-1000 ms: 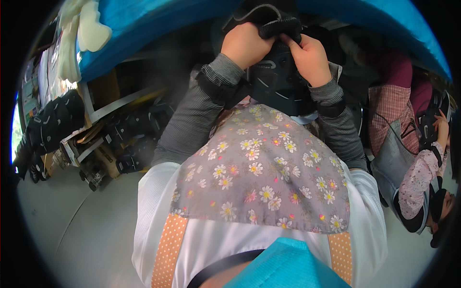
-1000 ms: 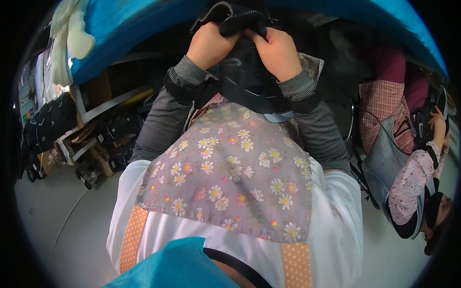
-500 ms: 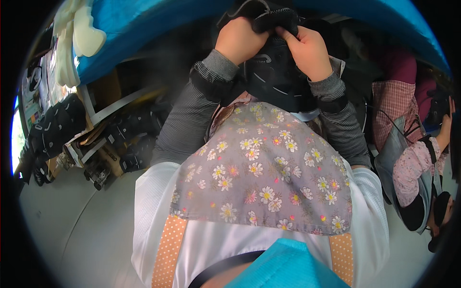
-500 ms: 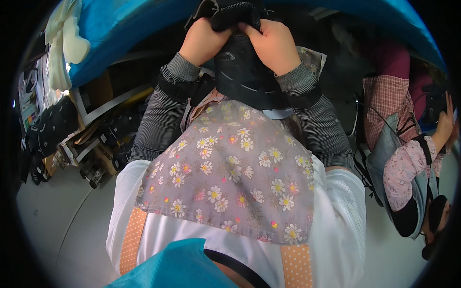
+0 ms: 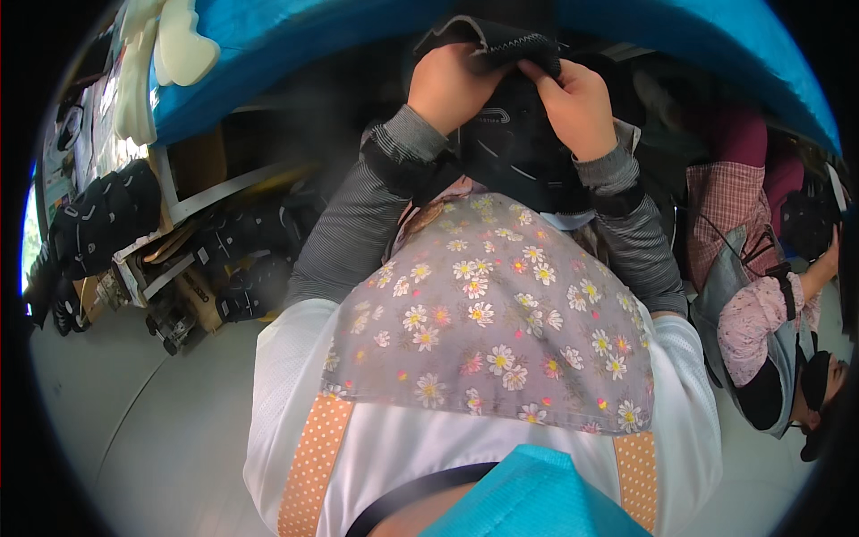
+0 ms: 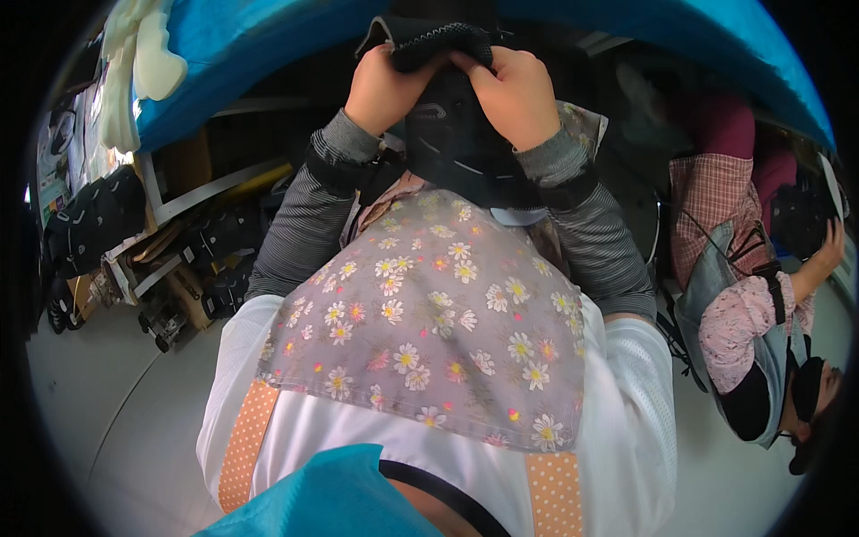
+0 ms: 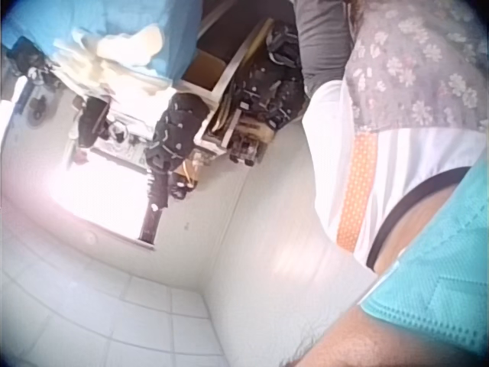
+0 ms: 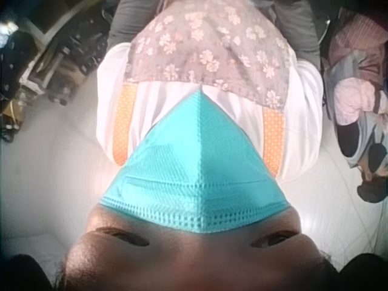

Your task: The person is manually assembling or inspecting shoe components, specifically fitting a foam lining into the heel area of a black shoe upper.

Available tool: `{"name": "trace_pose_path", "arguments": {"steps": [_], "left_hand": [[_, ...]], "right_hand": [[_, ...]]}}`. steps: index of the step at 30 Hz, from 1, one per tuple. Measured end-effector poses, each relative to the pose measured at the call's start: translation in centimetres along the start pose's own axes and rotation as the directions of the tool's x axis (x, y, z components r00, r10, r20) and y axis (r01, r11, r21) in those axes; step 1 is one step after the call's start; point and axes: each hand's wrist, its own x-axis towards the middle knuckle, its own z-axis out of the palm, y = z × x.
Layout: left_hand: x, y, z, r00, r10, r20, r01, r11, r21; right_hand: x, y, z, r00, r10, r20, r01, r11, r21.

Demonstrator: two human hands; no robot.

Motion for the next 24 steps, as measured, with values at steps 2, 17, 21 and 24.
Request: {"name": "trace_pose_path", "arguments": {"steps": [2,17,21,24], "left_hand": [[-0.1,-0.3,0.5,0.999,-0.051,0.020,0.052,0.998,-0.038],[0.1,-1.8,1.9,0.996,0.014,-0.083,-0.030,0.980,-0.199],[0.4,-2.3,1.8,0.998,0.038,-0.054,-0.047,0.985,-0.168],[0.2,-2.2,2.2,0.998,-0.064,-0.007,0.063,0.993,-0.099]], "right_hand": [[0.4,0.9,0.3,1.000,-0.016,0.011,0.016,1.000,0.016],[0.1,0.4,0.4,0.999,-0.034,-0.003,0.034,0.993,0.111],[1.0,-0.3,0.2,1.000,-0.030,0.003,0.030,0.993,-0.116],[1.1,0.7,0.1,0.999,0.016,0.031,-0.013,0.995,-0.096]]}}
